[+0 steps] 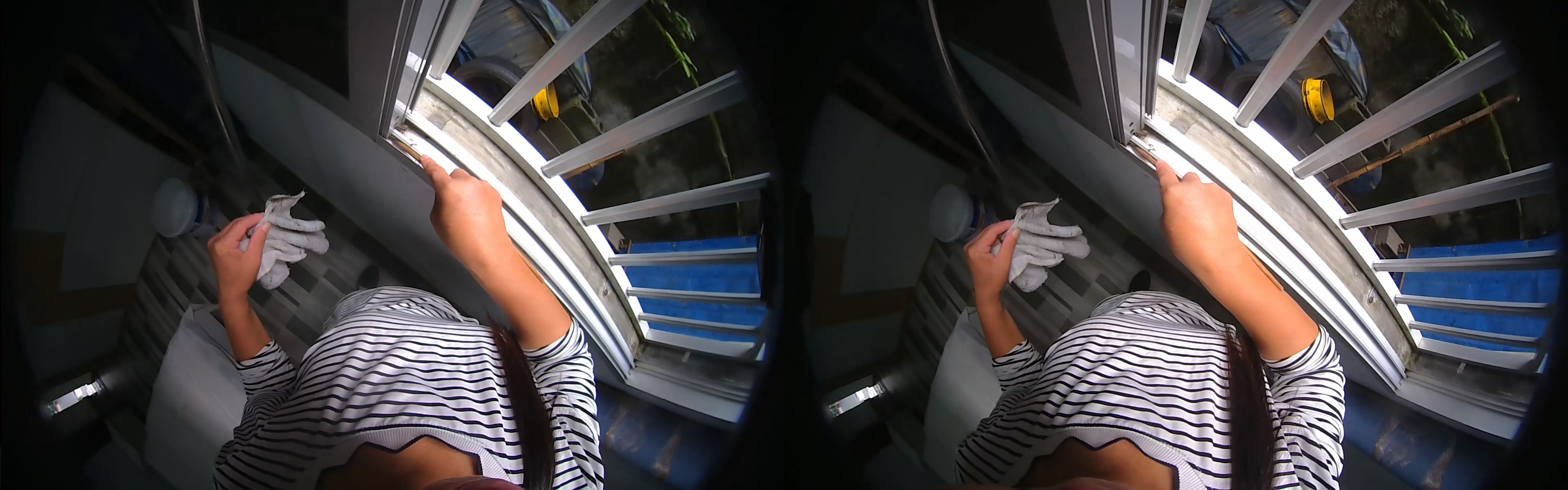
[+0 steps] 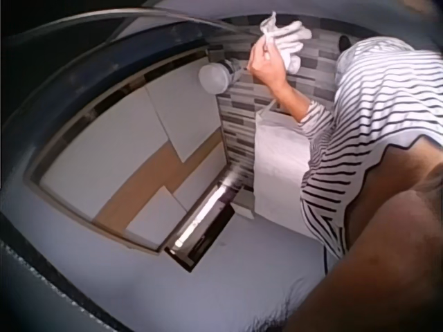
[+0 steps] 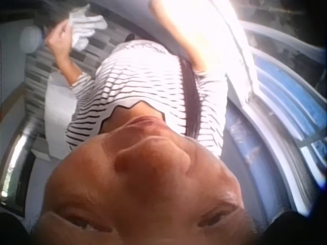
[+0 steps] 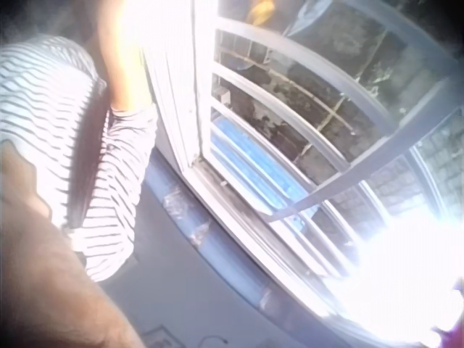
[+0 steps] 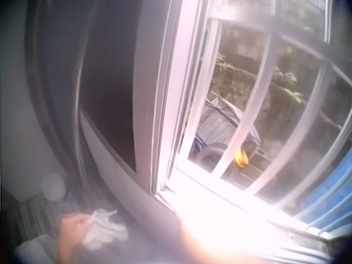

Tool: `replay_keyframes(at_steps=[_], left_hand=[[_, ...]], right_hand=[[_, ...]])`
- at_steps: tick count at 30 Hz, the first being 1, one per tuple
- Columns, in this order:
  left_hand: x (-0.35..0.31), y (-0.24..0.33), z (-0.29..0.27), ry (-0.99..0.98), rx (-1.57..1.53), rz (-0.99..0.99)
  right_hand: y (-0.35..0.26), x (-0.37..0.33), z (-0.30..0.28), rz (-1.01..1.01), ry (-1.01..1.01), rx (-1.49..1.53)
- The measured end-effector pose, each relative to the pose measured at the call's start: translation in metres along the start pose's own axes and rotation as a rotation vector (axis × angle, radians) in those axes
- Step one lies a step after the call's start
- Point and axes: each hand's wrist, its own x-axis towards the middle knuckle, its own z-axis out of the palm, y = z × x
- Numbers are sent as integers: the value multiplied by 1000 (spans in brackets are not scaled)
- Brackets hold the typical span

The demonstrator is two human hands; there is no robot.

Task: The person cleans a window frame using a white cloth and a thin wooden stick. They repeatedly wipe the frame and use the stick to scrape or dislodge debris from the grooves, then wipe the area again.

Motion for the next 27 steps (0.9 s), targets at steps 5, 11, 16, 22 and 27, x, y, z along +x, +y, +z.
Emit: replay_keyframes(at_steps=[5, 11, 16, 22, 27], left_hand=[[-5, -11, -5, 27, -18, -27], [-7, -9, -6, -3, -6, 22], [-2, -1, -7, -18, -29, -14], [1, 1, -2, -38, -38, 39], [-1, -2, -3, -36, -39, 39]], right_hand=[[18, -14, -5, 13, 306, 184], [57, -27, -53, 206, 417, -22], [68, -35, -79, 309, 301, -72], [26, -32, -49, 5, 32, 153], [5, -12, -21, 25, -39, -57]])
